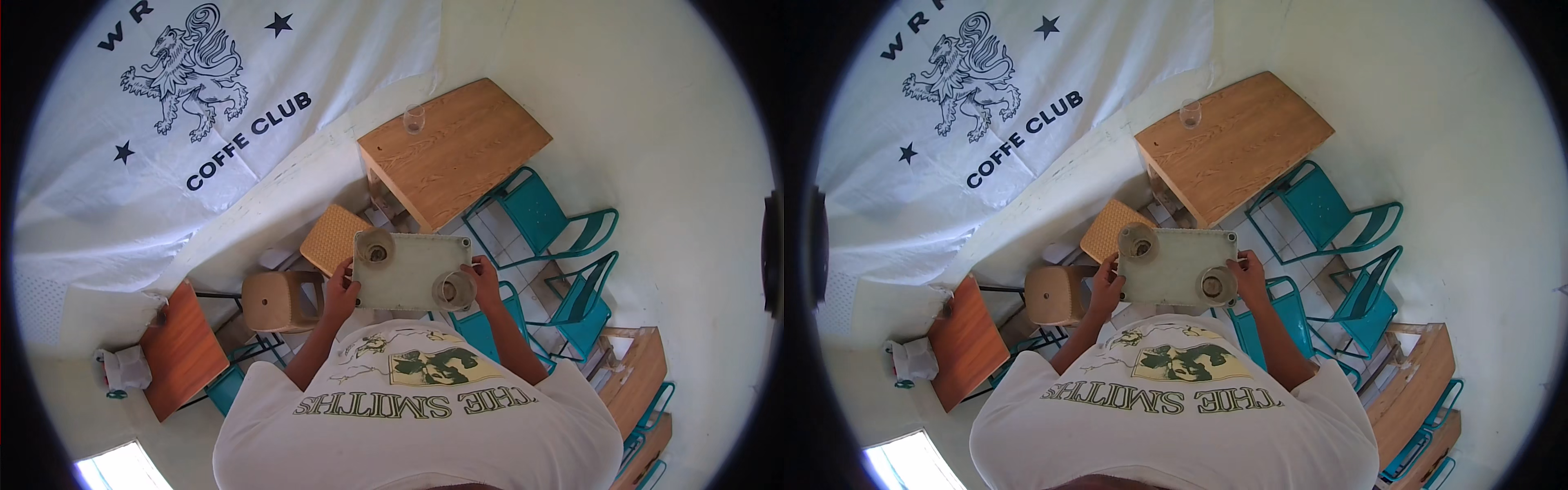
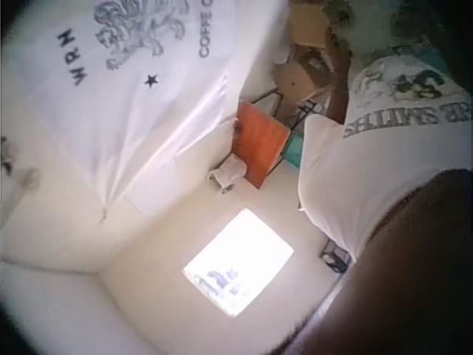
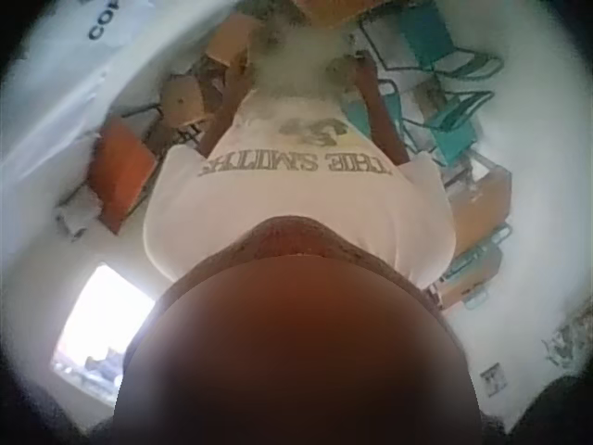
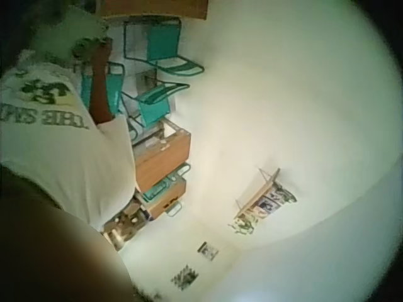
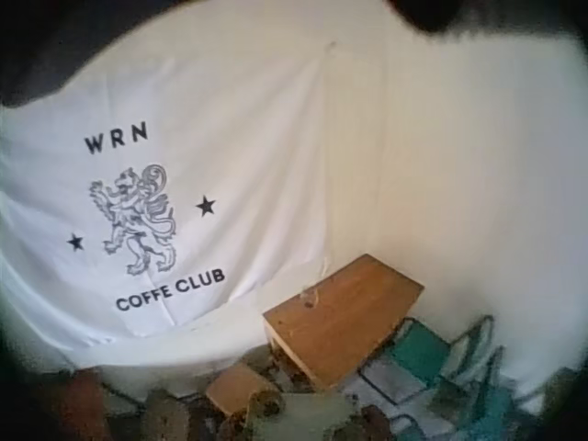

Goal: Gathering empty glasses and cups from cafe tables onto a tray.

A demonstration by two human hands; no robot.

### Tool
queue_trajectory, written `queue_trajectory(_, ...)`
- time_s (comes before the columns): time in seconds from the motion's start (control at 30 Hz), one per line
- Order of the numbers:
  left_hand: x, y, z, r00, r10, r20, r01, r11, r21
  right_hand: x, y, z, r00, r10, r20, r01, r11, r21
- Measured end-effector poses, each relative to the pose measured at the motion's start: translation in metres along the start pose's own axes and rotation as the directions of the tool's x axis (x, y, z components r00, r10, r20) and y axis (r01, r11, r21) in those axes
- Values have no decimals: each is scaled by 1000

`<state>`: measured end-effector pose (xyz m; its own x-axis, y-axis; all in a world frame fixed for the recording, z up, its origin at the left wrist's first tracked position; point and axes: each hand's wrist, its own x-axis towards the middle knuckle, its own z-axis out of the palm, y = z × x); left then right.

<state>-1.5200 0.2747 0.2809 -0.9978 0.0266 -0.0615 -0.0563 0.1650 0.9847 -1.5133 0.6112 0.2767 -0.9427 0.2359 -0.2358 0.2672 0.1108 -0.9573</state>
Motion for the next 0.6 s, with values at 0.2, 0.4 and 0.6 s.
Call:
queue_trajectory(0.2, 30, -8, -18, 1000, -12, 25, 13, 1000, -3, 18, -5, 23, 999, 38, -31, -38, 999, 7)
queue_trajectory(0.4, 51, -19, -21, 999, -21, 50, 21, 1000, 16, 29, 2, 29, 996, 69, -54, -70, 998, -6)
queue_trajectory(0.6, 78, -30, 3, 996, -22, 88, 24, 999, -22, 48, 5, 13, 993, 66, -95, -67, 998, -1)
